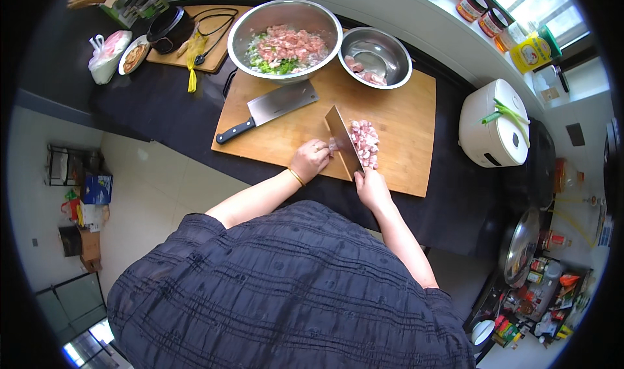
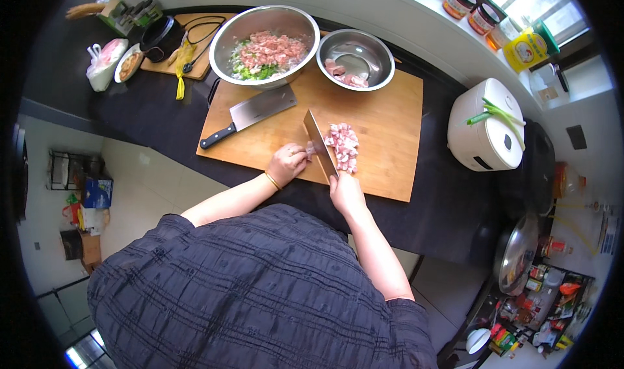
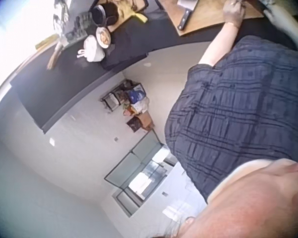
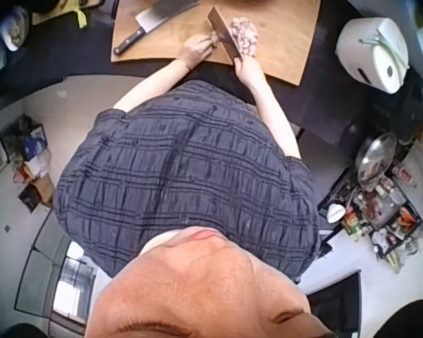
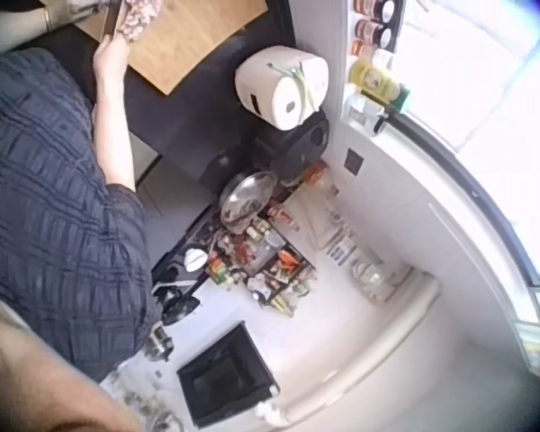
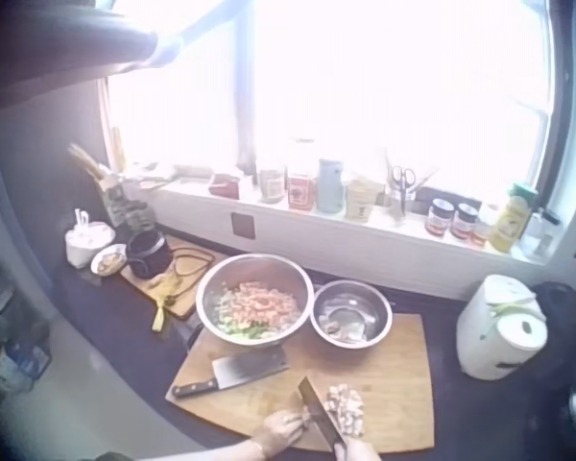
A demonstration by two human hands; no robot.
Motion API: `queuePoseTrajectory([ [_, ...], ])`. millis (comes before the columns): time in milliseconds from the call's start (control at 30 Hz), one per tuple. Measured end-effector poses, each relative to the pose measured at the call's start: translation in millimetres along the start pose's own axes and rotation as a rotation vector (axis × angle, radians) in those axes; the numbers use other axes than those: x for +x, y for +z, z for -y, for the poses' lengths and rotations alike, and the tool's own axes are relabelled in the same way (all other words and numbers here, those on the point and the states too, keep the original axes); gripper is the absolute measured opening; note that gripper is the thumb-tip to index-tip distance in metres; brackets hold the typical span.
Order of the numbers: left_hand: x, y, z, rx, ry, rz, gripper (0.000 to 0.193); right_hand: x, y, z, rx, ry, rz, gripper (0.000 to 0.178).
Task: The person chops raw meat into small pieces on a wooden cutting board using a cleaver. They occasionally use a second knife to assist in gathering the chopped meat. The chopped meat is transferred into a metal bowl containing other ingredients.
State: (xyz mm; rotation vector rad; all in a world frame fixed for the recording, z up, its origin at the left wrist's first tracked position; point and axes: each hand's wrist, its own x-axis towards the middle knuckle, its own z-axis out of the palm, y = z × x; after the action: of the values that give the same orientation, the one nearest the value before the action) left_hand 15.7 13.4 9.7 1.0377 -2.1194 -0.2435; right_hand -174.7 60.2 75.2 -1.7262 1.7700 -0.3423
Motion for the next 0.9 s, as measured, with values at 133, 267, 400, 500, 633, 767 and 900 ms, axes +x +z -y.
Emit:
queuePoseTrajectory([
  [133,-7,-3,1,-0.016,-0.022,-0.076,0.015,5,-15,5,-0.035,0.0,-0.071,0.023],
  [267,-5,-10,-5,-0.021,-0.109,-0.161,0.016,-10,-23,9,-0.117,-0.106,0.014,0.021],
  [400,-6,-9,4,0.034,-0.053,-0.026,0.017,-17,-24,6,-0.257,-0.109,0.088,0.021],
  [500,-10,-1,6,0.055,-0.062,0.065,0.017,-14,-18,5,-0.288,-0.101,0.135,0.022],
  [633,-12,10,10,0.093,-0.008,-0.018,0.017,2,3,11,-0.296,-0.126,0.109,0.022],
  [767,-11,7,9,0.109,-0.007,0.032,0.017,33,30,27,-0.264,-0.116,0.048,0.023],
  [900,-8,3,9,0.048,0.003,0.025,0.014,30,15,26,-0.157,-0.1,0.088,0.023],
])
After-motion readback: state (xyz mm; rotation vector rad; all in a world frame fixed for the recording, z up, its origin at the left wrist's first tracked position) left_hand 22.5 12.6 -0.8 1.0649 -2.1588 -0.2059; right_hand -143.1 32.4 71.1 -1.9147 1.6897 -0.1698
